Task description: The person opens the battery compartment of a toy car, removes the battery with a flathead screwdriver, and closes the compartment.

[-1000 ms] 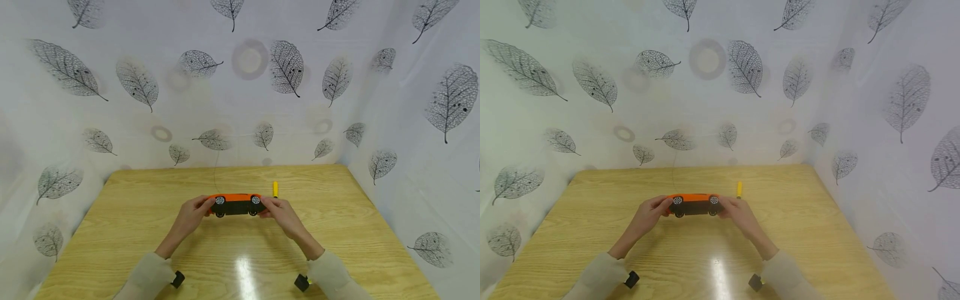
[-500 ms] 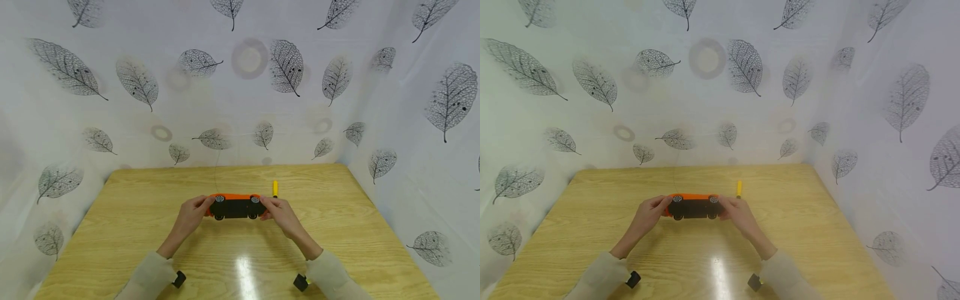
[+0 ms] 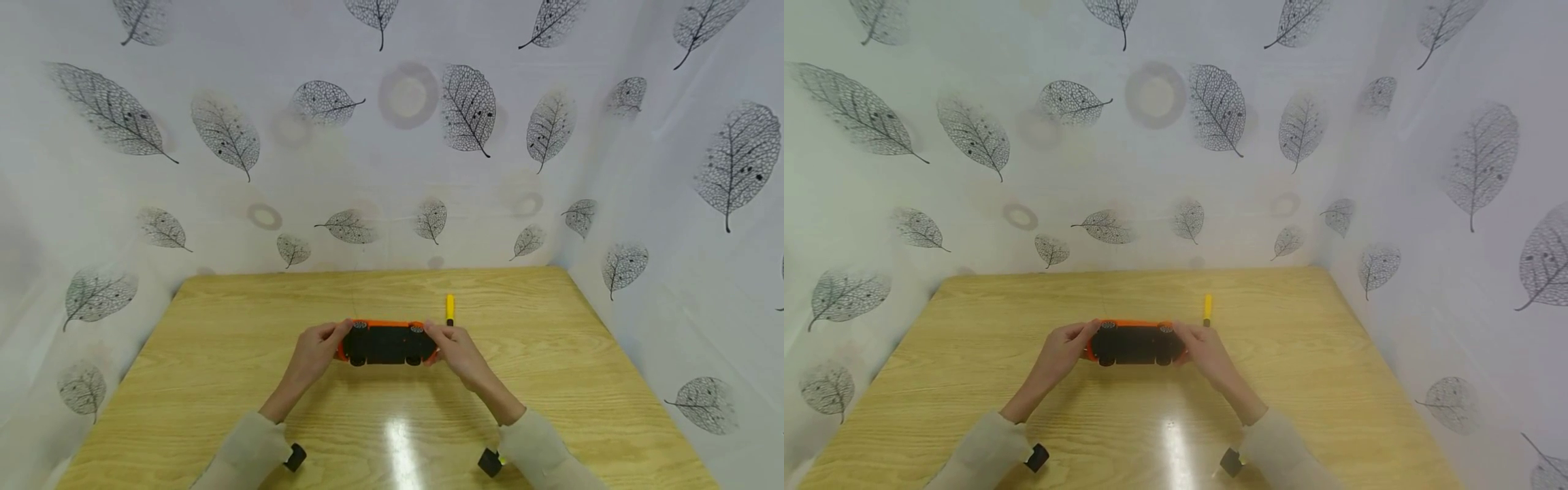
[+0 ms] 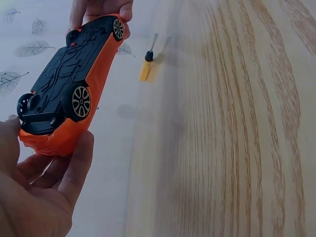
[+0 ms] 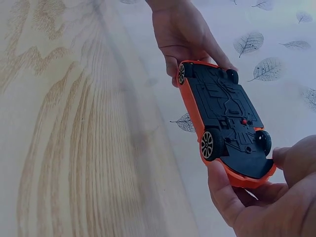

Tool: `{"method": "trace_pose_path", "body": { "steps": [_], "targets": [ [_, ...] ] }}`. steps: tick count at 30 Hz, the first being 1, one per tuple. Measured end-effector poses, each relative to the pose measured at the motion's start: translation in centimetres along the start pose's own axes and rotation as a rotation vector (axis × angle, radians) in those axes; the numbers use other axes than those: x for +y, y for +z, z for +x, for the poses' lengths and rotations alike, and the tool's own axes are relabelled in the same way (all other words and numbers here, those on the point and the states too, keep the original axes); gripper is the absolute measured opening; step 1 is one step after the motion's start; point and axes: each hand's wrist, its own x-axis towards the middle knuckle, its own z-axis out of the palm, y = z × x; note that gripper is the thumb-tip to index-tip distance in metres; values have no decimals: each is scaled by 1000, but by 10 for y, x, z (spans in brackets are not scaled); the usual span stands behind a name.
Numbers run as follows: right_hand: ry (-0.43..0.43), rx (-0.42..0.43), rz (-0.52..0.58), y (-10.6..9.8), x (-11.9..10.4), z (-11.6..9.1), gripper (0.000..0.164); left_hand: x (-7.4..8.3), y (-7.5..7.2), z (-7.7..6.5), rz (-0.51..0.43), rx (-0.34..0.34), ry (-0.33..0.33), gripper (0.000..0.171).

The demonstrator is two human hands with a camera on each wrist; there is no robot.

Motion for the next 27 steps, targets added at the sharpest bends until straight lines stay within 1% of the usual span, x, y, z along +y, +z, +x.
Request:
{"method": "trace_pose_path", "body": {
  "steps": [4,6,9,12,16,19,22,27],
  "targets": [
    [-5,-8,13,1,1,-1,47,-2,1,0,9,12,36,39],
    [-10,-1,14,2,0,-1,45,-2,1,-1,12,16,52,36],
    [-13,16,10,3,0,-2,44,-2,1,-2,15,13,66,36],
    [-20,33,-24,4,0,-2,42,-2,1,-3,21,16,78,36],
    [-59,42,-89,4,0,-3,42,0,1,-4,32,19,93,37],
    [-85,36,-114,3,0,-4,43,0,1,-5,29,11,115,38],
    [-93,16,-122,3,0,-5,46,1,0,-5,2,-17,125,38],
    [-76,-46,-91,2,-6,-8,57,3,-4,-6,-82,-111,111,40]
  ]
}}
